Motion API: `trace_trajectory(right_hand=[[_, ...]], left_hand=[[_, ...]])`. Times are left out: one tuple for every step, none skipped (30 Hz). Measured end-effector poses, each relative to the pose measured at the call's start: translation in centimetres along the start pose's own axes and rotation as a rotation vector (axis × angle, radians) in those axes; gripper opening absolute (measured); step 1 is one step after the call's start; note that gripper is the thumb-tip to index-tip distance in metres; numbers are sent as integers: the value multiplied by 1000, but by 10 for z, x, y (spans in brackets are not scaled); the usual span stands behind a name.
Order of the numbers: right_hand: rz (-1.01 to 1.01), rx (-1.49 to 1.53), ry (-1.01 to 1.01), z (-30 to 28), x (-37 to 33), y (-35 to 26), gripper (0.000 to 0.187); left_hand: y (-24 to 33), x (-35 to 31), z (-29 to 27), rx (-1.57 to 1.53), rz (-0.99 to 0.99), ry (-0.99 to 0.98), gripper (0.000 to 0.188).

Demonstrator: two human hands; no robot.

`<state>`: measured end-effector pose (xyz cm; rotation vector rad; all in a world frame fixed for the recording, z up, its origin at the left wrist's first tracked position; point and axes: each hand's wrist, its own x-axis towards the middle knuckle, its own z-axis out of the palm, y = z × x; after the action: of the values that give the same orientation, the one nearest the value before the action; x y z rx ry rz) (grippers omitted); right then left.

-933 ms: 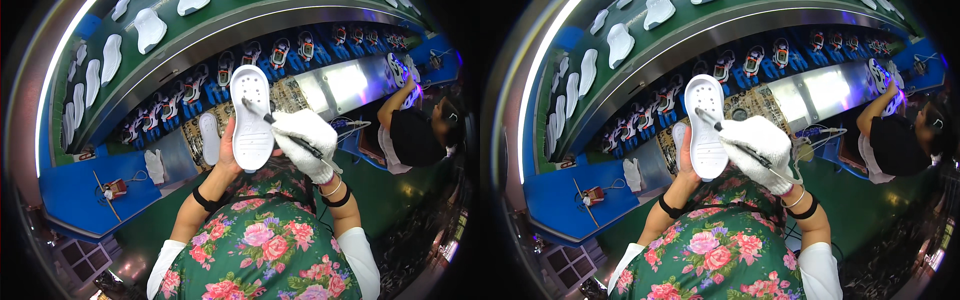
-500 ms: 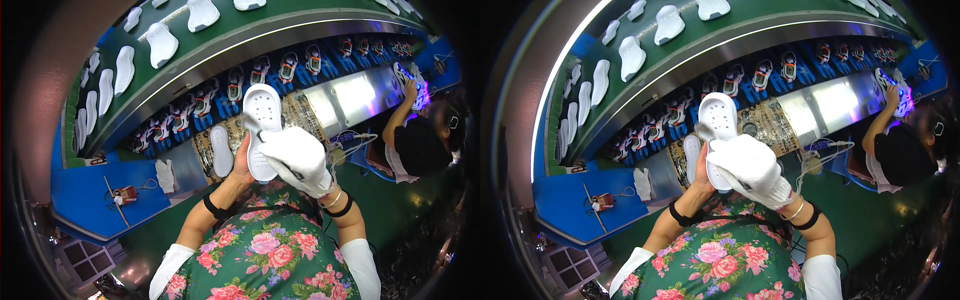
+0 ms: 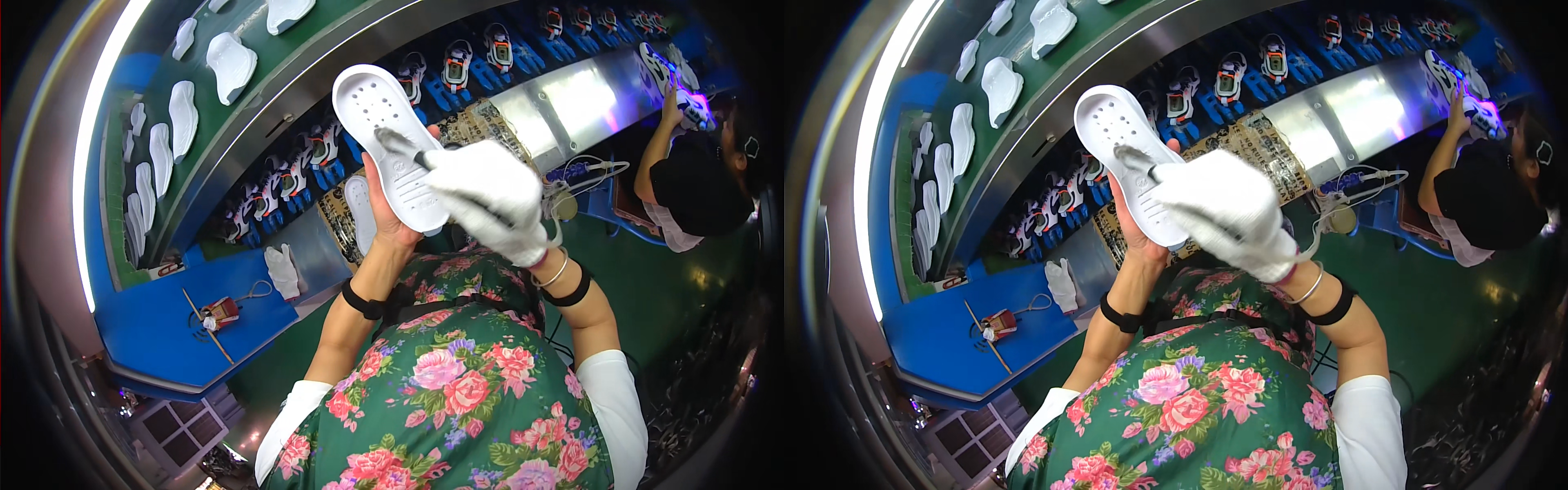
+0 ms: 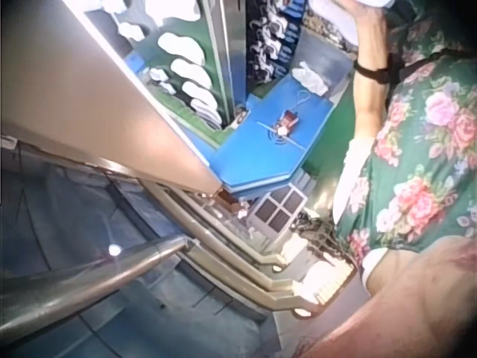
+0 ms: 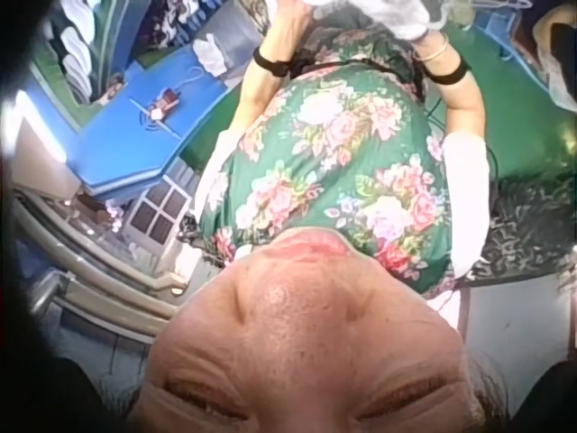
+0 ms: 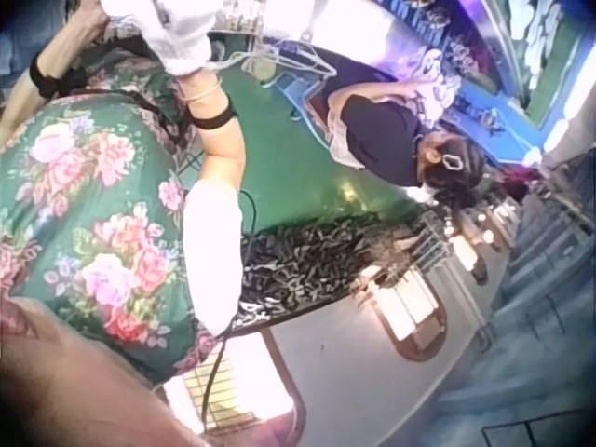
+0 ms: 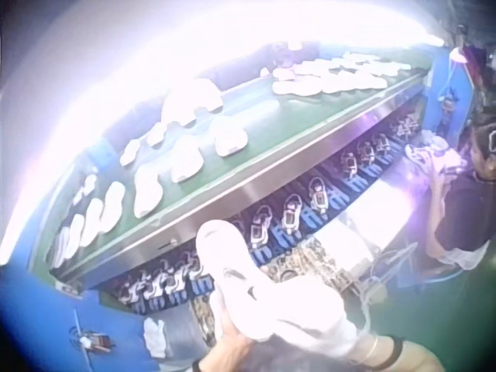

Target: Brushing liquid onto shoe soles in a manufacturing line.

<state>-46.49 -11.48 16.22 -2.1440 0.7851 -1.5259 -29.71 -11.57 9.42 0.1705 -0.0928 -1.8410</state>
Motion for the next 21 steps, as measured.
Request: trace_trajectory(right_hand=[[-3, -47, -32, 7, -10, 0, 22], [-8, -95, -65, 13, -20, -2, 21], [-46, -56, -103, 13, -20, -8, 21], [-41, -55, -98, 9, -17, -10, 21], [22, 39, -118, 3, -12, -11, 21], [88, 135, -140, -1, -12, -12, 20], [81, 85, -83, -3, -14, -3, 19], [210, 148, 13, 5, -21, -2, 24], [76, 50, -60, 1, -17, -3, 26], [-57, -46, -134, -3, -13, -4, 28], [-116, -68, -171, 2, -22, -5, 30], [-99, 44, -196, 6, -23, -8, 26], [-34, 143, -213, 3, -22, -9, 23], [32, 243, -229, -1, -18, -10, 20], [67, 157, -173, -3, -15, -7, 20], [103, 71, -117, -5, -13, -2, 19], [113, 67, -102, -5, -17, 5, 21], [117, 67, -108, -3, -19, 2, 21], [33, 46, -187, 0, -21, -3, 23], [-51, 25, -266, 1, -22, -5, 24], [-11, 233, -310, -2, -19, -8, 25]], left_hand=[[0, 3, -2, 6, -47, -24, 81], [0, 5, -4, 12, -95, -49, 81], [1, 5, -6, -68, -112, -45, 81], [3, 5, -8, -64, -116, -41, 81], [7, 6, -9, -45, -102, -46, 82], [7, 4, -6, -29, -88, -47, 83], [4, 6, 0, -36, -44, -70, 85], [6, 4, -3, -37, -75, -8, 87], [7, 7, 0, -41, -74, -50, 88], [7, 11, 2, -46, -72, -91, 88], [12, 13, -4, -49, -71, -89, 88], [19, 14, -8, -27, -154, -151, 88], [22, 13, -13, -4, -235, -214, 88], [22, 13, -17, -7, -235, -210, 88], [21, 12, -6, 14, -187, -130, 90], [19, 11, 0, 34, -138, -50, 91], [23, 13, -4, 104, -116, -49, 94], [26, 15, -5, 98, -115, -46, 94], [28, 17, -6, 102, -150, -68, 91], [31, 17, -7, 105, -184, -90, 89], [34, 14, -7, 105, -218, -93, 90]])
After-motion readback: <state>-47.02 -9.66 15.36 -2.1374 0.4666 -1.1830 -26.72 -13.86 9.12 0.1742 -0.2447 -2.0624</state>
